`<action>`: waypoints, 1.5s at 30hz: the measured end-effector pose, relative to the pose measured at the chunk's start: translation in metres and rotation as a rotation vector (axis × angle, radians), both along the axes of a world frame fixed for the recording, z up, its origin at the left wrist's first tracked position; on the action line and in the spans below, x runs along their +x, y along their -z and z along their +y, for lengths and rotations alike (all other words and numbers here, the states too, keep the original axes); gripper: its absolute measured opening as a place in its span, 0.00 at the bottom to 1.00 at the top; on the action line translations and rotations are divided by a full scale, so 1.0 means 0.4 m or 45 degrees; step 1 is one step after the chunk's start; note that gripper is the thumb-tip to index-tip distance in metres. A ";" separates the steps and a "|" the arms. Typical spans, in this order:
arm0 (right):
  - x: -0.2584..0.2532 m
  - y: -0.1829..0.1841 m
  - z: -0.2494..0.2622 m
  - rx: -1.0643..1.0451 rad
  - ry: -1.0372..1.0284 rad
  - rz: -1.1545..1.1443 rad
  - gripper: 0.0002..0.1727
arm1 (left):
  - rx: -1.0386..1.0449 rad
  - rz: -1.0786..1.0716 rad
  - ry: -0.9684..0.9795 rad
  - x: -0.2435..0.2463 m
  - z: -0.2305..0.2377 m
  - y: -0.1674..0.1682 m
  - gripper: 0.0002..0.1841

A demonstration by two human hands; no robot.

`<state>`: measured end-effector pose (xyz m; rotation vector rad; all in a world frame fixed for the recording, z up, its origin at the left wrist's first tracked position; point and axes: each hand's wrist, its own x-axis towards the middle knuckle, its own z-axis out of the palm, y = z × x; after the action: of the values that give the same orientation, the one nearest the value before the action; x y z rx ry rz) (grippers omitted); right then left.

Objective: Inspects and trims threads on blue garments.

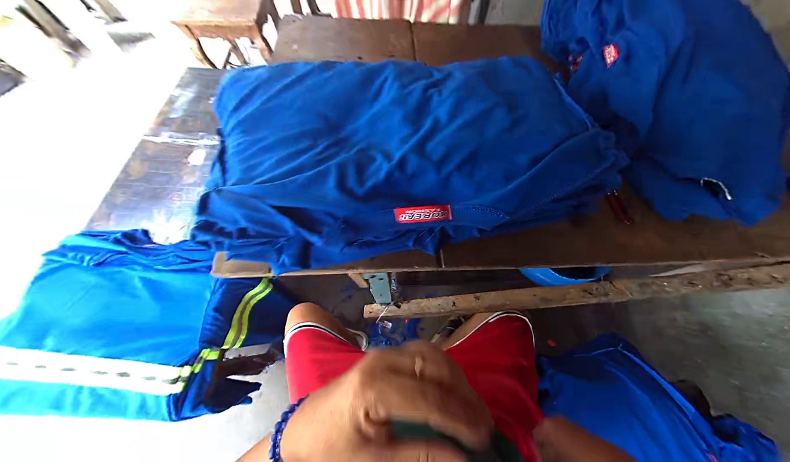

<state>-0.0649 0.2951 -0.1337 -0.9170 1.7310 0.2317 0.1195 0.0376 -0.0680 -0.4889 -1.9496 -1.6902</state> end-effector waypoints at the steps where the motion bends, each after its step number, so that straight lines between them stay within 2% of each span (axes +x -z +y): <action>1: -0.032 -0.012 0.002 -0.245 0.118 0.108 0.13 | -0.236 -0.001 -0.294 0.012 -0.014 0.004 0.14; 3: -0.105 -0.034 -0.016 -0.801 0.301 0.414 0.13 | -0.680 0.052 -0.824 0.019 -0.053 0.020 0.12; 5: -0.196 -0.052 -0.067 -1.356 0.392 0.716 0.15 | -0.911 0.132 -1.176 0.016 -0.112 0.025 0.10; 7: -0.298 -0.079 -0.128 -1.607 0.488 0.895 0.20 | -1.063 0.083 -1.462 0.017 -0.173 0.009 0.13; 9: -0.396 -0.092 -0.184 -1.712 0.522 1.070 0.25 | -1.201 -0.149 -1.679 0.018 -0.236 0.008 0.24; 11: -0.469 -0.089 -0.236 -1.641 0.595 1.170 0.31 | -1.218 -0.417 -1.734 0.023 -0.303 0.056 0.33; 13: -0.519 -0.087 -0.280 -1.335 0.670 1.214 0.35 | -1.143 -0.454 -1.711 0.027 -0.347 0.130 0.33; 15: -0.549 -0.089 -0.312 -1.114 0.683 1.242 0.28 | -1.107 -0.384 -1.752 0.031 -0.358 0.165 0.31; 18: -0.548 -0.100 -0.328 -1.039 0.654 1.258 0.19 | -0.867 -0.250 -1.671 0.076 -0.359 0.161 0.33; 20: -0.535 -0.114 -0.322 -0.981 0.703 1.286 0.21 | -0.695 -0.167 -1.635 0.111 -0.362 0.139 0.35; 22: -0.527 -0.119 -0.297 -0.926 0.807 1.286 0.23 | -0.644 -0.137 -1.743 0.134 -0.362 0.129 0.32; 23: -0.527 -0.118 -0.280 -0.963 0.881 1.258 0.24 | -0.616 -0.166 -1.816 0.141 -0.361 0.126 0.31; 25: -0.533 -0.114 -0.250 -1.219 1.116 1.116 0.22 | -0.535 -0.246 -1.903 0.148 -0.370 0.121 0.32; 28: -0.536 -0.148 -0.249 -1.678 1.460 0.640 0.22 | -0.334 -0.572 -1.845 0.136 -0.396 0.096 0.36; 30: -0.530 -0.186 -0.288 -1.865 1.508 0.434 0.20 | -0.275 -0.717 -1.826 0.116 -0.417 0.075 0.36; 33: -0.539 -0.203 -0.381 -1.880 1.422 0.386 0.19 | -0.295 -0.798 -1.873 0.079 -0.430 0.044 0.32; 37: -0.537 -0.164 -0.451 -1.759 1.365 0.132 0.17 | -0.364 -0.792 -1.913 0.065 -0.450 0.035 0.26; 39: -0.532 -0.142 -0.440 -1.743 1.364 0.032 0.17 | -0.372 -0.758 -1.897 0.079 -0.460 0.037 0.22; 42: -0.497 -0.137 -0.409 -1.778 1.386 -0.155 0.05 | -0.251 -0.630 -1.828 0.104 -0.470 0.056 0.17; 45: -0.449 -0.134 -0.371 -1.787 1.410 -0.265 0.08 | -0.172 -0.511 -1.728 0.136 -0.439 0.071 0.11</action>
<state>-0.2445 0.1466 -0.0803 -0.6483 1.8029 -1.9005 0.1740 -0.1379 -0.0965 1.0188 -1.8445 -0.7497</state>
